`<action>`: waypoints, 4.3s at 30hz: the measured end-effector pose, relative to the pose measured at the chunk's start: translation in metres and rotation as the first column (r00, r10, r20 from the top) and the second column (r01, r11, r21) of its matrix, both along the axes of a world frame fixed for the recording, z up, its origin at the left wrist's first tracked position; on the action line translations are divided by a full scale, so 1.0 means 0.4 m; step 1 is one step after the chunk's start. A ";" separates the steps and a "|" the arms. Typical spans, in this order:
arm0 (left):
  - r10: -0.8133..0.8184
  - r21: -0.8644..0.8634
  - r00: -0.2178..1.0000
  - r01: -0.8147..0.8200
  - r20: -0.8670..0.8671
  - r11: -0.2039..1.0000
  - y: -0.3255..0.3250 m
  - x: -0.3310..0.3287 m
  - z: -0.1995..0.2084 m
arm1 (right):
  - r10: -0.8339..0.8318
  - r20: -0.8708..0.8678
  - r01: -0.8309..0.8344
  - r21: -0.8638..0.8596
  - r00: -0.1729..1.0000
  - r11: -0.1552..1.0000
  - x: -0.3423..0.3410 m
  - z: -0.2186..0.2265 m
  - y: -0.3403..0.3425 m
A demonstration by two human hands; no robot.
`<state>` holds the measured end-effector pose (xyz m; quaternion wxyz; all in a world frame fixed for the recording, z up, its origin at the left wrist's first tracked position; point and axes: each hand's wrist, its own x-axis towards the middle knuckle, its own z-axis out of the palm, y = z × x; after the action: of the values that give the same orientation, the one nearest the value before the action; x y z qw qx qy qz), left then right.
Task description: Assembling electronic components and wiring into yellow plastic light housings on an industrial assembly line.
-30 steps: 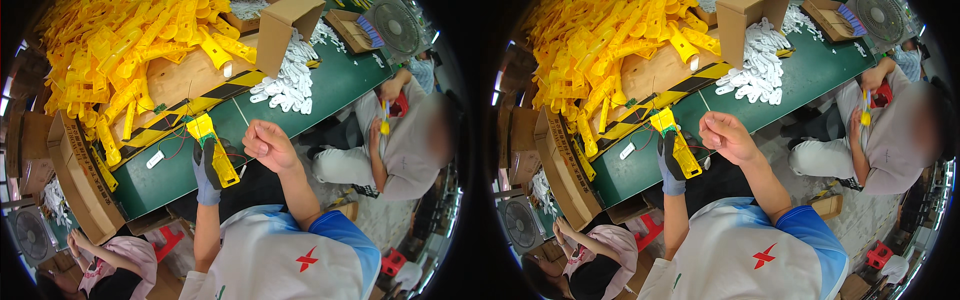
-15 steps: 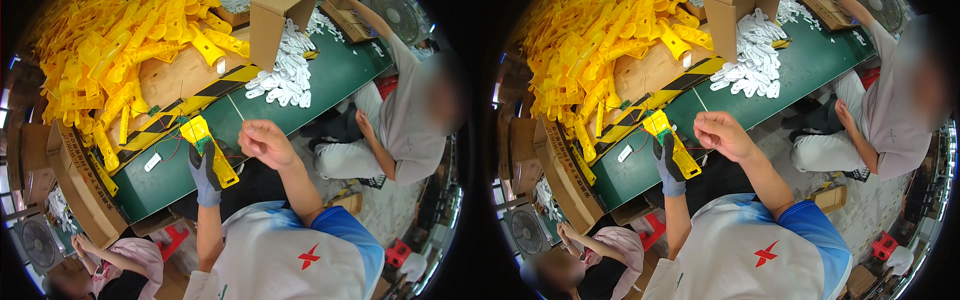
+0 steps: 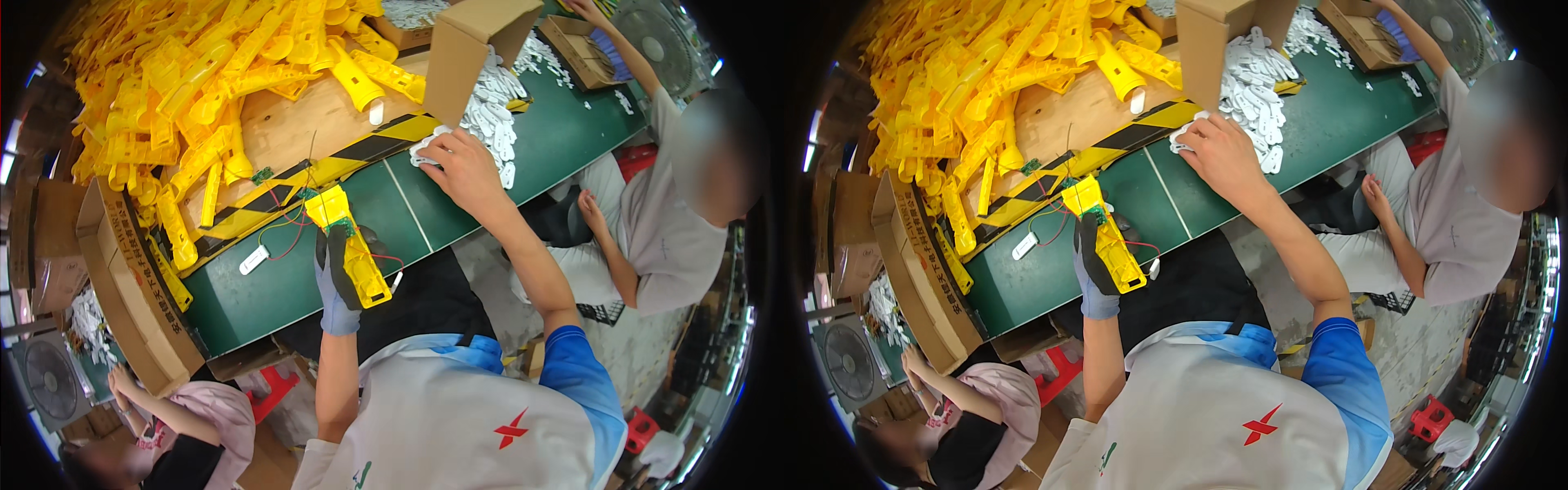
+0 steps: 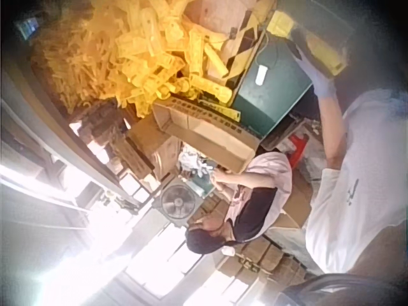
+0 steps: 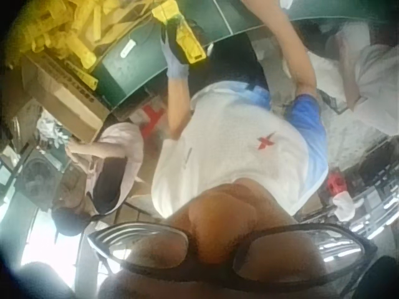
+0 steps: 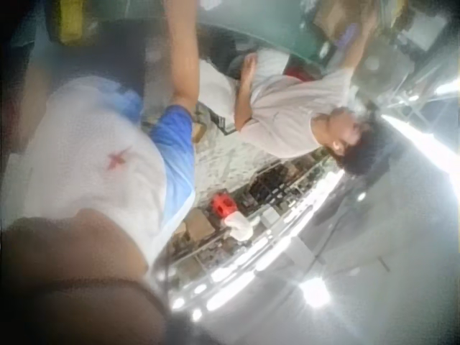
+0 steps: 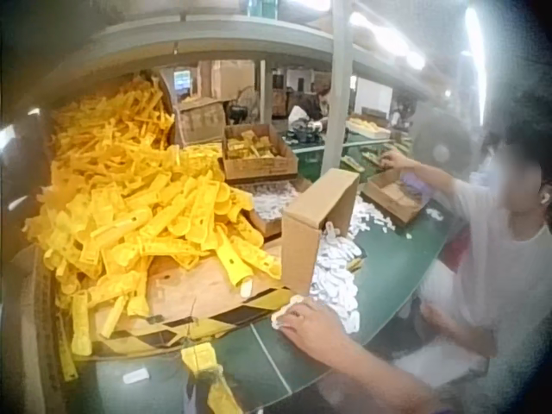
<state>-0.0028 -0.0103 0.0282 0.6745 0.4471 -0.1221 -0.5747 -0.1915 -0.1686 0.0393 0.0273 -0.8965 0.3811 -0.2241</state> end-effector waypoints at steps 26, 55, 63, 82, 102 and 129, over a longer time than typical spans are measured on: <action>-0.062 -0.152 0.991 0.045 -0.114 0.987 0.007 0.013 -0.036 | 0.058 -0.082 -0.004 0.550 0.995 0.835 0.062 0.105 0.008; 0.098 -0.202 0.964 -0.047 0.248 0.978 0.020 -0.037 -0.039 | -0.454 0.551 -0.486 0.834 0.700 0.262 0.137 -0.014 0.216; 0.071 -0.158 0.970 -0.034 0.232 0.987 0.017 -0.018 -0.049 | -0.515 0.643 -0.643 0.736 0.566 0.213 0.156 -0.059 0.212; 0.173 -0.151 0.663 -0.092 0.728 0.984 0.004 -0.038 -0.045 | -0.379 0.720 -0.603 0.694 0.581 0.393 0.149 -0.068 0.238; 0.171 -0.115 0.809 -0.128 0.563 0.985 0.011 -0.044 -0.055 | -0.342 0.780 -0.669 0.626 0.524 0.402 0.147 -0.076 0.235; 0.236 -0.221 0.833 -0.141 0.500 0.965 0.027 -0.050 -0.066 | -0.315 0.831 -0.724 0.554 0.458 0.411 0.151 -0.066 0.266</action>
<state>-0.0227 0.0006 0.0018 0.7057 0.5352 -0.3058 -0.3492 -0.1312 -0.0621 0.0130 0.7094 -0.5379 0.2255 -0.3956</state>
